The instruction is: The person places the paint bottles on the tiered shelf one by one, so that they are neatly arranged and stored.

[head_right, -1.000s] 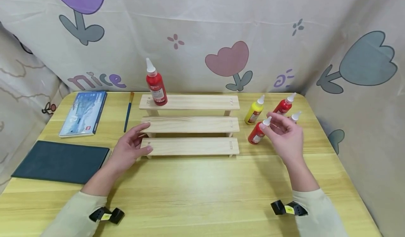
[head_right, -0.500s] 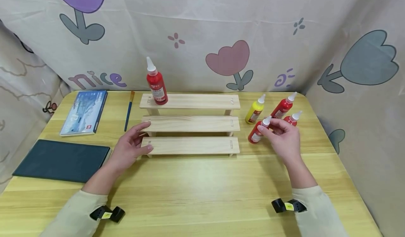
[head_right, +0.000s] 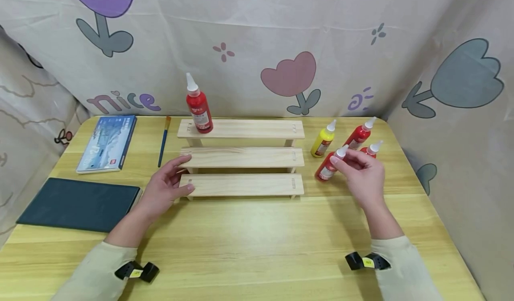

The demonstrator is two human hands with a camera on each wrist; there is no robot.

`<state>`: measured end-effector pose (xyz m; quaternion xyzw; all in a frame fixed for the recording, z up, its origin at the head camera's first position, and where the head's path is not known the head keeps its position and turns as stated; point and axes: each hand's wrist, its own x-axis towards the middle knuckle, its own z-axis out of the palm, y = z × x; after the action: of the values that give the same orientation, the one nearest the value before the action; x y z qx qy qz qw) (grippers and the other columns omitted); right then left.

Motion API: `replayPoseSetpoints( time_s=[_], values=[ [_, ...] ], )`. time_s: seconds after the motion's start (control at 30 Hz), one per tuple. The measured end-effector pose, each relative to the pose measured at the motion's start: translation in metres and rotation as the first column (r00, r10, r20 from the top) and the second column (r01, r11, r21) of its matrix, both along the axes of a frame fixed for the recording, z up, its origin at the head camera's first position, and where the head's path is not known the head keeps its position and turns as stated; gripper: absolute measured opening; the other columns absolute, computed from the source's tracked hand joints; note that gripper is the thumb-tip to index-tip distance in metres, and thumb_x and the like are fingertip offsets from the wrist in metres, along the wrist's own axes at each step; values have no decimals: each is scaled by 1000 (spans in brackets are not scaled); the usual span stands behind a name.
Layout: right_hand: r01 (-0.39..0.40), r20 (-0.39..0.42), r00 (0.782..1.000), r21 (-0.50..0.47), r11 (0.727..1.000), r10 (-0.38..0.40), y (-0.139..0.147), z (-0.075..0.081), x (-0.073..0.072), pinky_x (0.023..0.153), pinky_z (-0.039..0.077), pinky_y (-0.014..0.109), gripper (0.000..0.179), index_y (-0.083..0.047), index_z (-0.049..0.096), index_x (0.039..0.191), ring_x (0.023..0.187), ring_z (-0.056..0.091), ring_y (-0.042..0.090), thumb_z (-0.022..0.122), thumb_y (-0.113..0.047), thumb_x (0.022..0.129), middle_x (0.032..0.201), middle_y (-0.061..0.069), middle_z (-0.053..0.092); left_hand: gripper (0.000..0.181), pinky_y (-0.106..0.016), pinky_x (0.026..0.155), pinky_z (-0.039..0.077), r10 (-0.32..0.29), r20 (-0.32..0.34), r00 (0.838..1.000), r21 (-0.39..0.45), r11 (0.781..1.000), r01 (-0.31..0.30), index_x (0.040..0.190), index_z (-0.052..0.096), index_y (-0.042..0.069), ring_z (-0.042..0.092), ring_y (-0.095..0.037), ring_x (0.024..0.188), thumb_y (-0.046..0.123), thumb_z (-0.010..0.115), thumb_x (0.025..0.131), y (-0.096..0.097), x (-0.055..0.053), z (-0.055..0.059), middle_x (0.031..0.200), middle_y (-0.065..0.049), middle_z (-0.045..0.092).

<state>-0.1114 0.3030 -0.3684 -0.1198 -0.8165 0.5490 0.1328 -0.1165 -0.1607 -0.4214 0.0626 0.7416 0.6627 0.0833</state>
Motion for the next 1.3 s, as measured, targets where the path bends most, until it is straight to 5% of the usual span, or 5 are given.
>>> replayPoseSetpoints(
  time_s=[0.17, 0.5, 0.73, 0.93, 1.3],
  values=[
    [-19, -74, 997, -134, 991, 9, -2, 21, 1, 66, 55, 20, 36, -6, 74, 119, 85, 64, 10, 82, -10, 84, 98, -2, 68, 72, -25, 102, 41, -3, 0, 1000, 5, 1000, 3, 150, 47, 17, 44, -31, 130, -11, 70, 88, 0, 1, 1, 150, -7, 40],
    [-14, -112, 994, 9, 1000, 15, -12, 74, -13, 71, 53, 17, 41, -9, 72, 124, 93, 62, 14, 81, -20, 86, 103, -1, 69, 72, -25, 103, 40, -2, -9, 1000, 13, 1000, 2, 150, 47, 16, 43, -31, 131, -12, 69, 87, -1, 1, 0, 151, -6, 40],
    [-117, -156, 982, -78, 990, 104, -30, 104, -29, 71, 54, 20, 41, -9, 73, 123, 92, 64, 17, 82, -22, 85, 107, 8, 67, 72, -29, 106, 38, -4, -10, 1000, 15, 1000, 4, 150, 47, 16, 43, -31, 131, -12, 69, 88, 0, 1, 0, 150, -7, 40],
    [-224, -223, 959, -211, 951, 176, -47, 113, -47, 74, 55, 26, 41, -6, 74, 120, 91, 68, 20, 84, -17, 82, 106, 13, 67, 71, -29, 106, 37, -5, -9, 1000, 23, 1000, 5, 150, 47, 15, 43, -30, 130, -13, 69, 87, 0, 1, 0, 150, -8, 40],
    [-323, -252, 929, -202, 924, 269, -82, 113, -79, 74, 57, 28, 35, -2, 76, 112, 88, 66, 25, 86, -14, 81, 97, 13, 70, 71, -26, 104, 38, -6, -8, 1000, 22, 1000, 6, 150, 47, 15, 43, -30, 129, -12, 69, 88, 0, 1, 1, 149, -8, 40]
  ],
)
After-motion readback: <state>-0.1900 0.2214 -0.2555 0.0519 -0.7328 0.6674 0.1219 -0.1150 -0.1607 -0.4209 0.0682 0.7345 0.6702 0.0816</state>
